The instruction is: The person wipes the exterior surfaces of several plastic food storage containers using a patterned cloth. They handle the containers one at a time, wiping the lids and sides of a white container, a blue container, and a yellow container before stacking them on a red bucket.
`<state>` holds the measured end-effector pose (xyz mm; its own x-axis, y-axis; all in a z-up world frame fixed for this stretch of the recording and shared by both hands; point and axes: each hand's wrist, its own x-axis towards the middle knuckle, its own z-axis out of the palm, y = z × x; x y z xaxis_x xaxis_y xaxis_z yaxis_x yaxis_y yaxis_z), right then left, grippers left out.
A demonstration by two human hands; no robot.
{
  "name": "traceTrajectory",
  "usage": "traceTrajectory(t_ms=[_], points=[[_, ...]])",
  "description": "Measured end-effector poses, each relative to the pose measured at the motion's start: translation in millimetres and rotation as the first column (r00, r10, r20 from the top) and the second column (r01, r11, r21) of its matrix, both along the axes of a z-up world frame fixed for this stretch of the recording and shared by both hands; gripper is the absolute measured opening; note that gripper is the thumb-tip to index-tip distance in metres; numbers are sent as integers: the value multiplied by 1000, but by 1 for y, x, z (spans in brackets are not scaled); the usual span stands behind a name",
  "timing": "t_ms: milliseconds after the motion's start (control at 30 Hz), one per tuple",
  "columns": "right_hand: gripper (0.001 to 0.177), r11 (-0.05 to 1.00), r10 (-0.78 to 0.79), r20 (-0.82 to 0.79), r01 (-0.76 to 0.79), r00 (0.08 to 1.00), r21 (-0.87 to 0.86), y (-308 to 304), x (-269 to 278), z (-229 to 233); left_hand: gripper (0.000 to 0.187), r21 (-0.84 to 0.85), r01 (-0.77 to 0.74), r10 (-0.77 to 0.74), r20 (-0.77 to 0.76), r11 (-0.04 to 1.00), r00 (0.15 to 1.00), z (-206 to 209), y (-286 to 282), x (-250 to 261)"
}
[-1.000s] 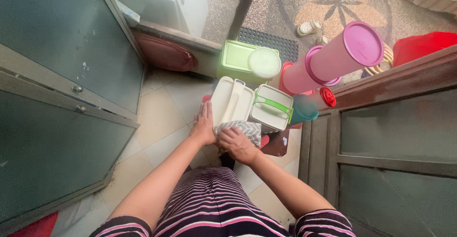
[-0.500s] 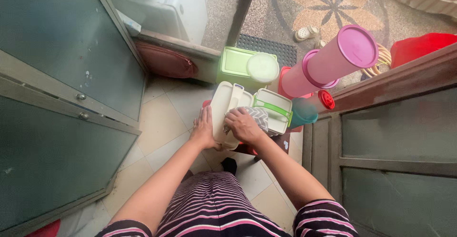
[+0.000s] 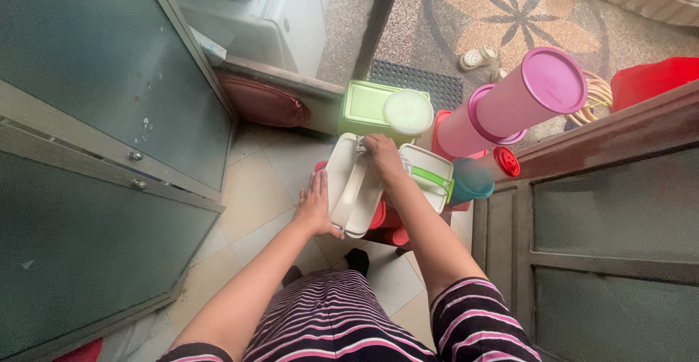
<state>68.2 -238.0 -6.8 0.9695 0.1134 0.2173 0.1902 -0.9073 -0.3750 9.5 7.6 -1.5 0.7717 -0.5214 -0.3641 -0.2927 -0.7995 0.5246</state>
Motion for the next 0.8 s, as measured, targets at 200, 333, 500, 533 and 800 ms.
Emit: traceTrajectory(t_ms=[200, 333, 500, 533, 800], points=[[29, 992, -78, 9, 77, 997, 96, 1, 7, -27, 174, 26, 4, -4, -6, 1000, 1000, 5, -1, 2], [36, 995, -24, 141, 11, 990, 96, 4, -14, -29, 173, 41, -5, 6, -9, 999, 1000, 6, -2, 0], [41, 990, 92, 221, -114, 971, 87, 22, -63, 7, 173, 40, -15, 15, -13, 999, 1000, 4, -3, 0], [34, 987, 138, 223, -151, 965, 45, 25, -68, 14, 173, 34, -18, 18, -7, 999, 1000, 3, -3, 1], [19, 959, 276, 196, -255, 941, -127, 53, -102, 34, 172, 5, -33, 33, 30, 999, 999, -2, -3, 0]])
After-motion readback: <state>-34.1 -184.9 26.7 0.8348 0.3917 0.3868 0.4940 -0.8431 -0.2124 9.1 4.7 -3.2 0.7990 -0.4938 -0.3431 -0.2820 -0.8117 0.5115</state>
